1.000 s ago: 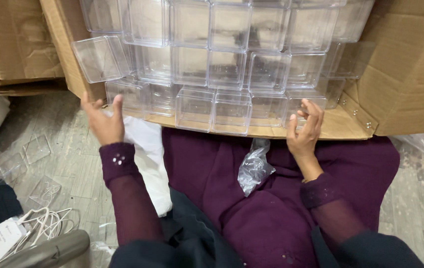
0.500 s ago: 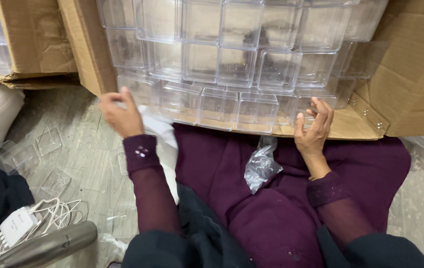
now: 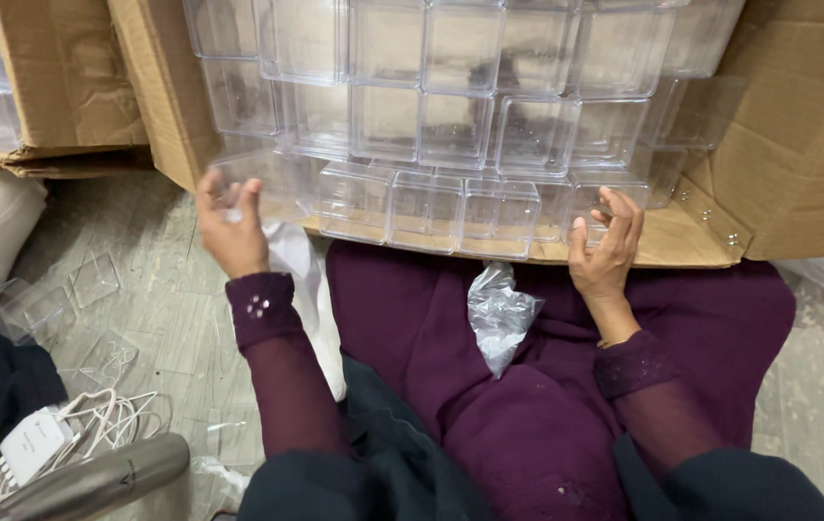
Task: The person sits on the floor in front of a cardboard tray filled with clear plastic boxes and packs the boxes into clear plastic bags one at a time. They open each bag, insert a box, and set filled bags aside on the floor beside them.
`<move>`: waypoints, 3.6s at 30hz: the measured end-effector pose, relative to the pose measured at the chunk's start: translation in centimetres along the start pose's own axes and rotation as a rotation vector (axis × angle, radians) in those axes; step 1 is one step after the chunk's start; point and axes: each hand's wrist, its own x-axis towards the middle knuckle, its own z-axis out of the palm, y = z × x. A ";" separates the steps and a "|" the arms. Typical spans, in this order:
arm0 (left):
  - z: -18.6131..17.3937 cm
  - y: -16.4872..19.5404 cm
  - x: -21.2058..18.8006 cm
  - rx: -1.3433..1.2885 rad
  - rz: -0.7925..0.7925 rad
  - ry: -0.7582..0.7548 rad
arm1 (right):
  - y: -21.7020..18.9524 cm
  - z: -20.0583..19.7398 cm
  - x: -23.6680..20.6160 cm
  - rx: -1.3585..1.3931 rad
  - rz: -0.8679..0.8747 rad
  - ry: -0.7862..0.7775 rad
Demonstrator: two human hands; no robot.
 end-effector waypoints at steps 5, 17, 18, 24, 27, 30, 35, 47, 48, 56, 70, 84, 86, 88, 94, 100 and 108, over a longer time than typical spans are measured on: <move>1.1 6.3 0.1 0.020 0.103 -0.144 | -0.1 0.2 -0.1 -0.040 -0.018 0.008; 15.0 8.4 -5.6 0.133 0.302 -0.223 | -2.1 -0.6 1.6 0.107 0.107 0.010; 14.3 8.4 -5.7 0.060 0.239 -0.242 | -3.0 -0.7 2.1 0.153 0.109 0.017; 13.1 11.4 -4.9 -0.220 -0.114 -0.435 | -10.4 0.4 7.3 0.313 -0.080 -0.283; 13.4 12.8 -5.3 -0.410 -0.107 -0.548 | -12.8 2.9 9.2 0.584 0.047 -0.561; 12.4 12.7 -5.2 -0.623 -0.064 -0.672 | -12.8 4.7 9.4 0.722 0.301 -0.691; 10.7 10.7 -6.1 -0.705 -0.341 -0.943 | -9.7 5.0 7.8 0.776 0.493 -0.654; 14.3 9.4 -8.0 -0.860 -0.445 -0.705 | -10.4 4.3 7.6 0.277 0.114 -0.333; 14.0 9.5 -7.8 -0.871 -0.470 -0.786 | -10.2 4.5 7.6 0.471 0.257 -0.349; 12.1 8.4 -3.9 -1.132 -0.611 -0.933 | -6.0 3.7 8.6 1.649 0.796 -0.632; 19.6 8.4 -0.1 -0.010 0.115 -0.413 | -5.0 8.2 15.1 0.164 0.150 -0.305; 17.0 10.4 -7.4 -0.295 -0.051 -0.631 | -0.5 2.2 9.1 0.525 -0.111 -0.405; 17.1 11.4 -7.1 -0.223 0.052 -0.592 | -0.6 2.3 9.4 0.845 0.210 -0.523; 17.3 12.8 -6.6 -0.225 0.030 -0.591 | -1.3 1.7 10.0 1.292 0.746 -0.584; 19.2 16.5 -5.7 -0.196 0.246 -0.670 | -3.9 -2.5 8.6 1.336 0.708 -0.808; 21.2 18.3 -9.6 -0.126 0.354 -0.849 | -3.2 -5.4 4.8 1.267 0.691 -0.750; 20.2 15.2 -10.3 -0.022 0.502 -0.677 | 10.8 -26.2 -7.2 0.947 0.566 0.606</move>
